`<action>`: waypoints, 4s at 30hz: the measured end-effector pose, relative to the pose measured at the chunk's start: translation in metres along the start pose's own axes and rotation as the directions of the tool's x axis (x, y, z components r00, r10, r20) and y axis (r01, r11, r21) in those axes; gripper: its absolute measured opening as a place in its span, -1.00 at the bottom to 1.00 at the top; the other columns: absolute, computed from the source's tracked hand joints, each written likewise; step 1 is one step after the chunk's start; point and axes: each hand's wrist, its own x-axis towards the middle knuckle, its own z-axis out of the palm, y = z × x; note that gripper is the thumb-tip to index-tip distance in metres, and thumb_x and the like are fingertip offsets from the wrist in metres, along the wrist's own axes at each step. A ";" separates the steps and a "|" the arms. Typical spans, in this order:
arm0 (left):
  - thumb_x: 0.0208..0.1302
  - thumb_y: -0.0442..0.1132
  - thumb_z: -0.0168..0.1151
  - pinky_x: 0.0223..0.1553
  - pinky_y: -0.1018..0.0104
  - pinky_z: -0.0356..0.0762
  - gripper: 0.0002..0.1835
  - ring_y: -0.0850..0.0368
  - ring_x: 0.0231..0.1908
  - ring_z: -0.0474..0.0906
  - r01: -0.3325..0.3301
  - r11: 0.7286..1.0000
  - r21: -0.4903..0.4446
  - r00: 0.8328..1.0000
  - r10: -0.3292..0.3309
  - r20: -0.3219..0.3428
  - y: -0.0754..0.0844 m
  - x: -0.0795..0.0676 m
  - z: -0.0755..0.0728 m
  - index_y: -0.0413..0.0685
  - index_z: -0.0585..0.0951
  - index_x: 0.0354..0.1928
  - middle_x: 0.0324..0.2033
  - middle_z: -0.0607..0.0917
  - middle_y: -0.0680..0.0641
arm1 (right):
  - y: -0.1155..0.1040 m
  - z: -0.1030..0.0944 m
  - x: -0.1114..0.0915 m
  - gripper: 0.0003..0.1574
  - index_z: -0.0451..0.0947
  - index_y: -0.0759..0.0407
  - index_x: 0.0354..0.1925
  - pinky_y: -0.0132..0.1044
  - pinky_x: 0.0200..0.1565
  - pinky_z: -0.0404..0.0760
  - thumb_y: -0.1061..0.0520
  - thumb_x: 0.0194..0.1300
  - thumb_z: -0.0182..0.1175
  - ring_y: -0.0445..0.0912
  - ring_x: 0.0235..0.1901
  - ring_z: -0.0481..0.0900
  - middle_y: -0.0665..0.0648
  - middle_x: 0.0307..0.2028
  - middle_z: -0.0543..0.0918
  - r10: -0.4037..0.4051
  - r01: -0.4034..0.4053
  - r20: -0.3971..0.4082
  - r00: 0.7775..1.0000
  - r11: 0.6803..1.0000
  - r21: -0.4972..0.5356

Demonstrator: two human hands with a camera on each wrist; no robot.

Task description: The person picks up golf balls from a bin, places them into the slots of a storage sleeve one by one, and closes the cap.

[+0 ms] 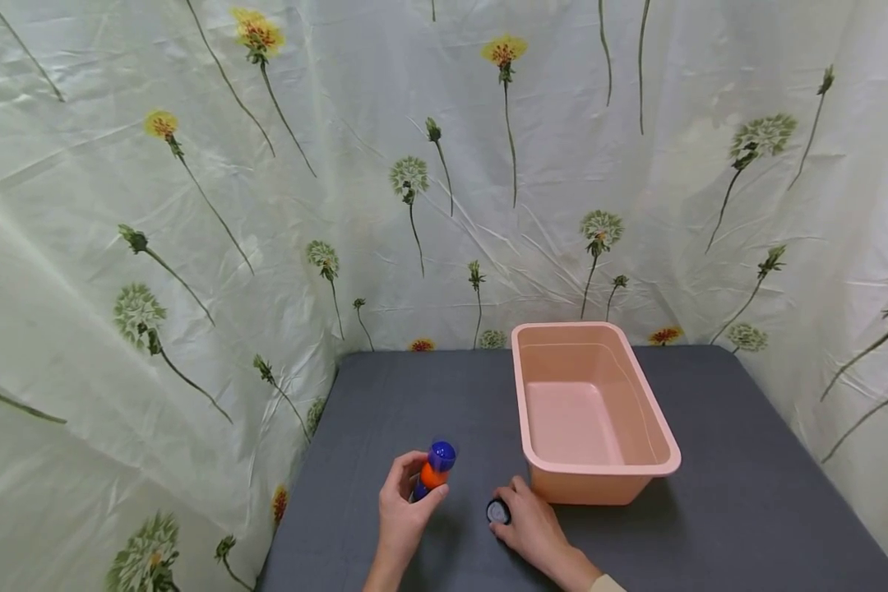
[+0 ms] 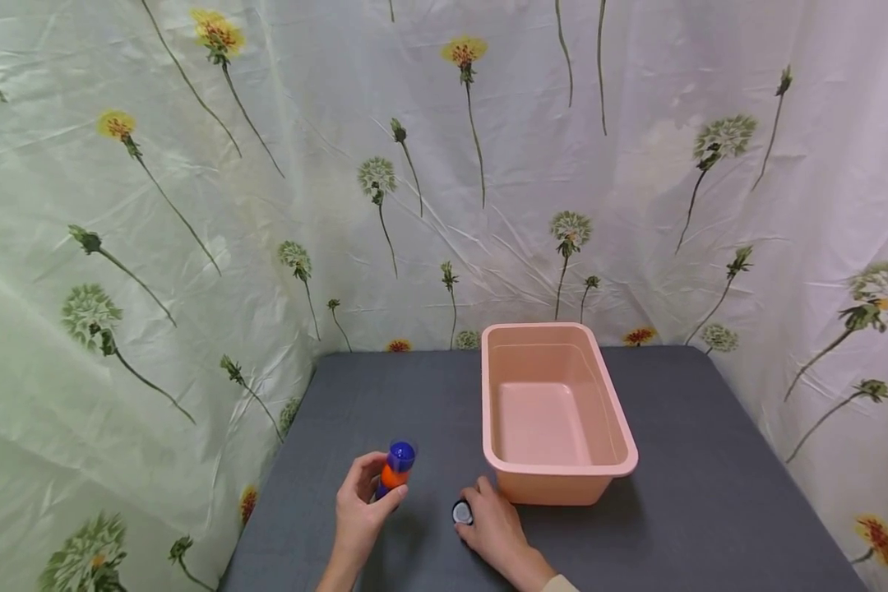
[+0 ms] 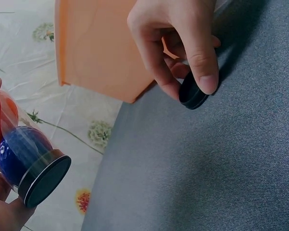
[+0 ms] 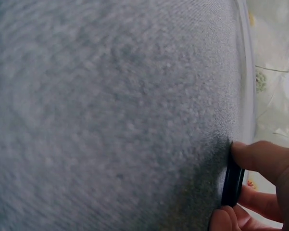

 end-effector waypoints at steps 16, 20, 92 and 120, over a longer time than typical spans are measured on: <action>-0.03 -0.37 0.61 0.16 0.23 0.49 -0.41 0.10 0.03 0.60 -0.062 0.997 -0.045 0.998 0.064 0.030 -0.002 -0.002 -0.005 0.02 0.58 0.09 -0.02 0.69 0.05 | -0.020 -0.032 0.005 -0.53 0.69 -0.02 -0.15 -0.36 -0.47 0.37 -0.13 -0.01 0.57 -0.28 -0.50 0.37 -0.12 -0.39 0.46 0.039 -0.041 0.028 0.999 0.996 0.074; -0.03 -0.44 0.58 0.18 0.19 0.49 -0.40 0.07 0.04 0.60 -0.038 0.999 -0.031 0.999 0.039 0.026 0.009 -0.004 -0.004 -0.10 0.57 0.10 -0.02 0.69 0.01 | -0.029 -0.046 0.007 -0.56 0.69 -0.03 -0.14 -0.41 -0.50 0.37 -0.10 0.02 0.56 -0.32 -0.53 0.35 -0.14 -0.40 0.46 0.022 -0.025 0.025 0.999 0.990 0.142; 0.10 -0.20 0.56 -0.06 0.21 0.63 -0.47 0.15 -0.15 0.61 -0.457 0.888 0.052 0.816 0.396 0.421 0.024 -0.002 0.026 0.05 0.60 0.14 -0.03 0.67 0.10 | -0.049 -0.186 0.029 -0.53 0.62 -0.16 0.14 -0.26 -0.18 0.66 -0.05 0.26 0.41 -0.25 -0.30 0.57 -0.14 -0.21 0.65 -0.172 0.102 0.177 0.969 0.933 0.344; 0.16 -0.14 0.52 -0.15 0.32 0.63 -0.53 0.27 -0.21 0.58 -0.674 0.714 0.189 0.716 0.569 0.405 0.016 -0.007 0.027 -0.07 0.60 0.09 -0.10 0.67 0.11 | -0.042 -0.164 0.029 -0.56 0.69 0.09 0.02 -0.37 -0.32 0.65 -0.03 0.21 0.45 -0.29 -0.41 0.62 -0.11 -0.31 0.70 -0.123 0.045 0.207 0.971 0.937 0.347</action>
